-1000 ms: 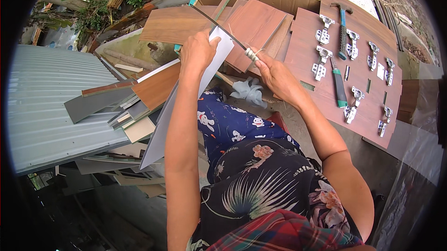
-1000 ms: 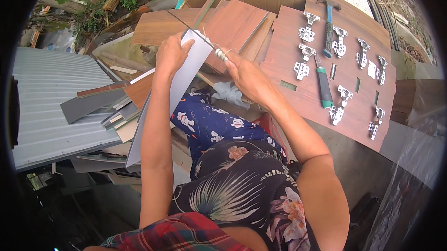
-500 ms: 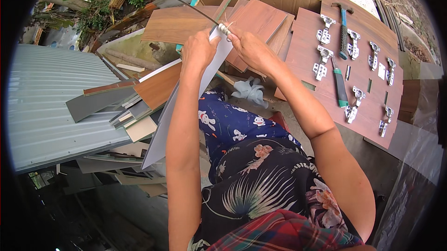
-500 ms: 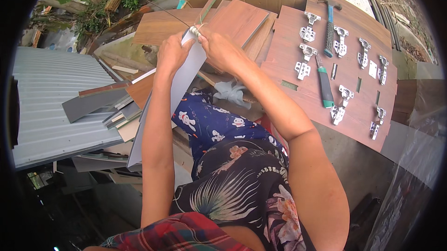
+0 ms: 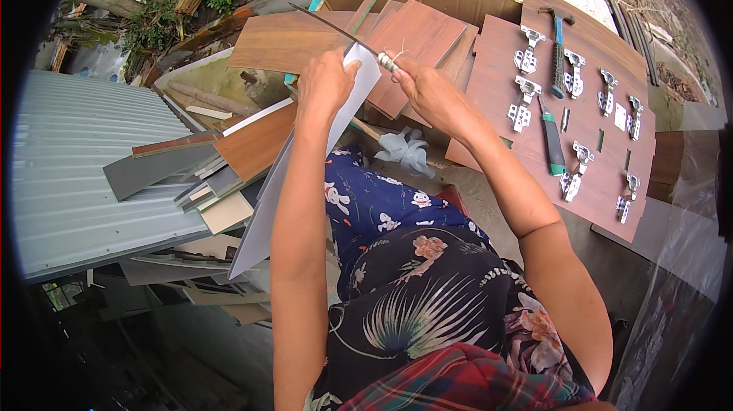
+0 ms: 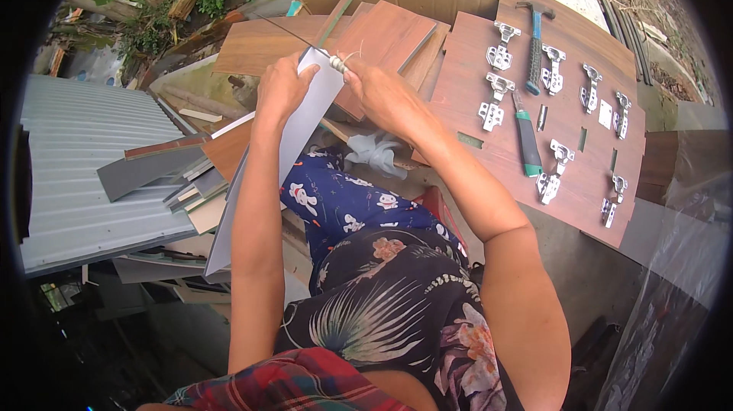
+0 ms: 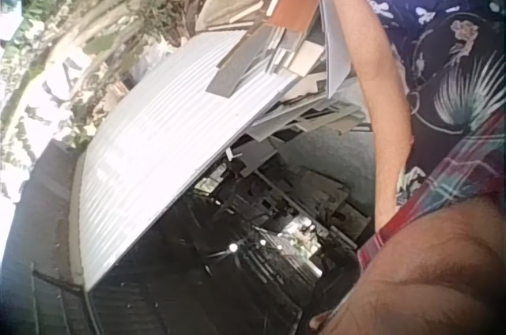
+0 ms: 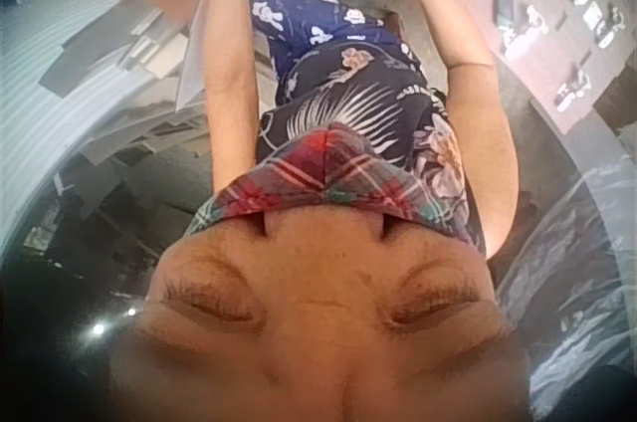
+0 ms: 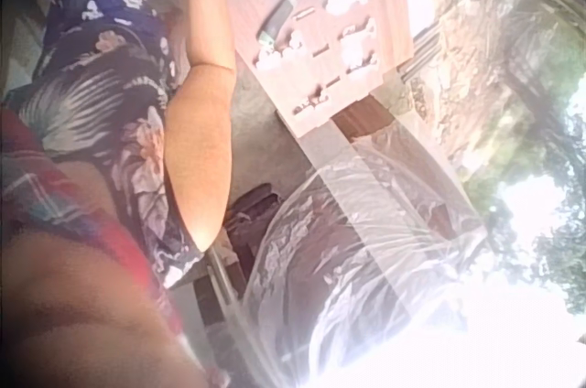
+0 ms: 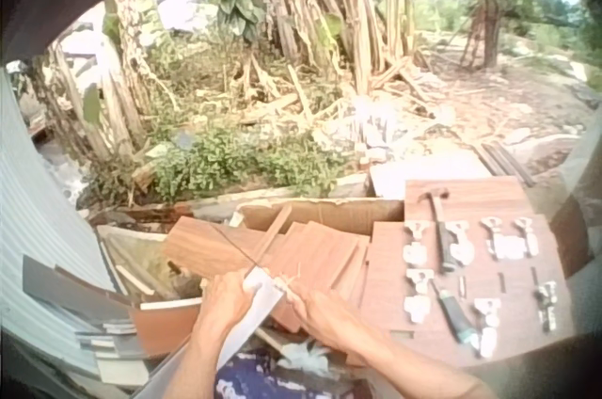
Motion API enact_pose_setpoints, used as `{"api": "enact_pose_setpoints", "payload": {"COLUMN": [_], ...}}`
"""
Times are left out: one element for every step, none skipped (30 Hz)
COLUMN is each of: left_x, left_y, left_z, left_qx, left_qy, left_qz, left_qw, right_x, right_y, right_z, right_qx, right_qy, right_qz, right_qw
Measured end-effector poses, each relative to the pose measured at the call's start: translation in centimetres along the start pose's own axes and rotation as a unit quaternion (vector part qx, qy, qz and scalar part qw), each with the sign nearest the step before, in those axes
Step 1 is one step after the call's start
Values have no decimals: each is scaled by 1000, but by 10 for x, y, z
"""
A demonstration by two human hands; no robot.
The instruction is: Trimming the edges of wood veneer panels using a utility knife.
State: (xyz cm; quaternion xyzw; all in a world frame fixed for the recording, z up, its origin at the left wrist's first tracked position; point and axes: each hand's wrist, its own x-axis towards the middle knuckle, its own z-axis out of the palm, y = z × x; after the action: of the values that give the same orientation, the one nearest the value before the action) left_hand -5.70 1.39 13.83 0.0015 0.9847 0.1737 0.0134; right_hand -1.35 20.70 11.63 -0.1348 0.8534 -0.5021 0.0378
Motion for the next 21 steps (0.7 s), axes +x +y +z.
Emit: {"api": "enact_pose_setpoints", "payload": {"left_x": [-2,-5,-1,1,1,2,3,5,6,6,7,7,7,6,4,2,2,2,2,2,1], "left_y": [5,7,5,3,0,-2,-4,-6,-7,-10,-9,-10,-9,-7,-6,-7,-6,-5,-4,-4,-3], "left_z": [0,-1,-1,-1,-1,-2,-2,-1,-1,-2,-3,-3,-1,1,2,1,0,0,-1,-1,-2], "left_qx": [1,2,8,9,-4,-18,-18,-25,-31,-33,-43,-52,-53,-31,-8,-8,-9,-10,-10,-13,-16], "left_qy": [4,10,17,18,11,3,3,0,-4,-3,-10,-16,-16,0,18,19,18,17,19,12,6], "left_qz": [6,9,14,14,8,2,1,-4,-9,-10,-7,-4,-4,3,10,9,9,9,10,7,5], "left_qw": [1000,1000,1000,1000,1000,1000,1000,1000,999,999,999,999,998,1000,1000,1000,1000,1000,1000,1000,1000], "right_x": [10,20,32,38,35,27,18,8,-7,-21,-36,-50,-57,-58,-57,-55,-47,-35,-22,-8,7], "right_y": [-5,-3,0,4,1,-2,-5,-3,4,9,10,10,11,13,16,17,17,17,16,12,4], "right_z": [3,9,14,16,17,19,20,21,21,20,15,12,9,8,7,7,5,4,4,2,-1], "right_qx": [-17,-15,7,28,28,14,-1,-2,-3,-3,-5,2,9,8,0,-9,-10,1,13,14,-10], "right_qy": [-11,-13,11,35,34,26,18,18,29,40,40,21,1,1,8,14,15,35,54,54,6], "right_qz": [2,2,-37,-76,-76,-49,-21,-21,-15,-8,-6,26,57,58,56,54,52,2,-48,-49,-29], "right_qw": [1000,1000,999,996,996,998,1000,1000,999,999,999,999,998,998,998,998,998,999,997,997,1000]}}
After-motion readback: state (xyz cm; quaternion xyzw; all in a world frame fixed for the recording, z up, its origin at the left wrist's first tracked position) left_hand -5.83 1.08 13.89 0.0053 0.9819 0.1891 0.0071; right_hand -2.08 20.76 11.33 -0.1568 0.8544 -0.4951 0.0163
